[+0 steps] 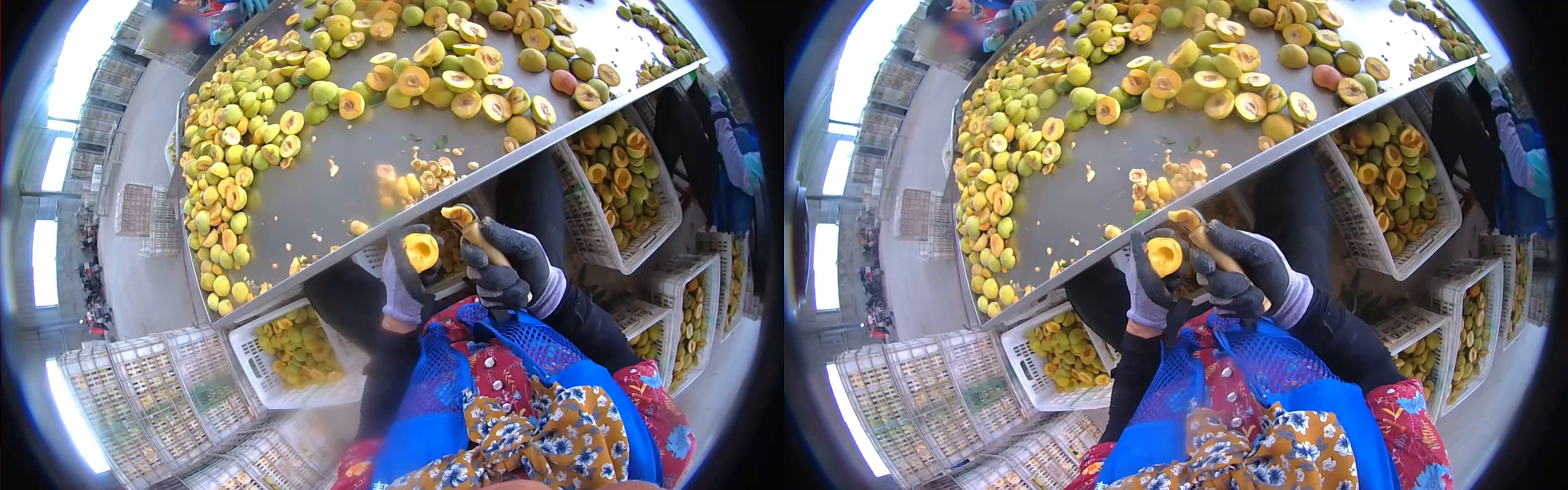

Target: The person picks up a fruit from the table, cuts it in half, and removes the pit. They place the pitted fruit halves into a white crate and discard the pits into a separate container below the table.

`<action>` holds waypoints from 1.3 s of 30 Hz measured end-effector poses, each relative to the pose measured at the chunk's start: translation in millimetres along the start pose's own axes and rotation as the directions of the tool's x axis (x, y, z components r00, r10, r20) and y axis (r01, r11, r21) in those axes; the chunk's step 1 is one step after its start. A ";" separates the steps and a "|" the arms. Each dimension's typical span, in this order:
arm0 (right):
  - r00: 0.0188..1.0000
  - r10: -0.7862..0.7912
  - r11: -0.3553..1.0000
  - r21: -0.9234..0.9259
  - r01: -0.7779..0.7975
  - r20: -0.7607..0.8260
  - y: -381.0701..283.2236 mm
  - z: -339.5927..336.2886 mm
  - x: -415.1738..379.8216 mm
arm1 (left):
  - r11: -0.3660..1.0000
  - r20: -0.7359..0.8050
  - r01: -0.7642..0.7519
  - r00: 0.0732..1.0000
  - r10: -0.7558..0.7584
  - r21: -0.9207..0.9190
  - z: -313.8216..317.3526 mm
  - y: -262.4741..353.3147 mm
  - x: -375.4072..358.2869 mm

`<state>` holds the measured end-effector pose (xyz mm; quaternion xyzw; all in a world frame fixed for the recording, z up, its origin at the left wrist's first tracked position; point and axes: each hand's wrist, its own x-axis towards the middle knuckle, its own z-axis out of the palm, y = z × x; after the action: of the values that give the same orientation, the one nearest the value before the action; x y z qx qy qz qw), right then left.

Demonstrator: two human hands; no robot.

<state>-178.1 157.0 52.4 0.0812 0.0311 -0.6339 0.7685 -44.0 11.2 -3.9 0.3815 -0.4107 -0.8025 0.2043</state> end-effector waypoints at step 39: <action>0.785 -0.597 -0.525 -0.821 -0.223 0.169 -5.5 6.3 21.8 | 0.968 0.230 -0.062 0.973 0.004 0.243 29.3 59.4 34.5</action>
<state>-179.6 133.8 54.9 -0.4680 0.7530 -0.3919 0.2457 -87.5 -30.6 40.1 0.3028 -0.5350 -0.7796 0.1199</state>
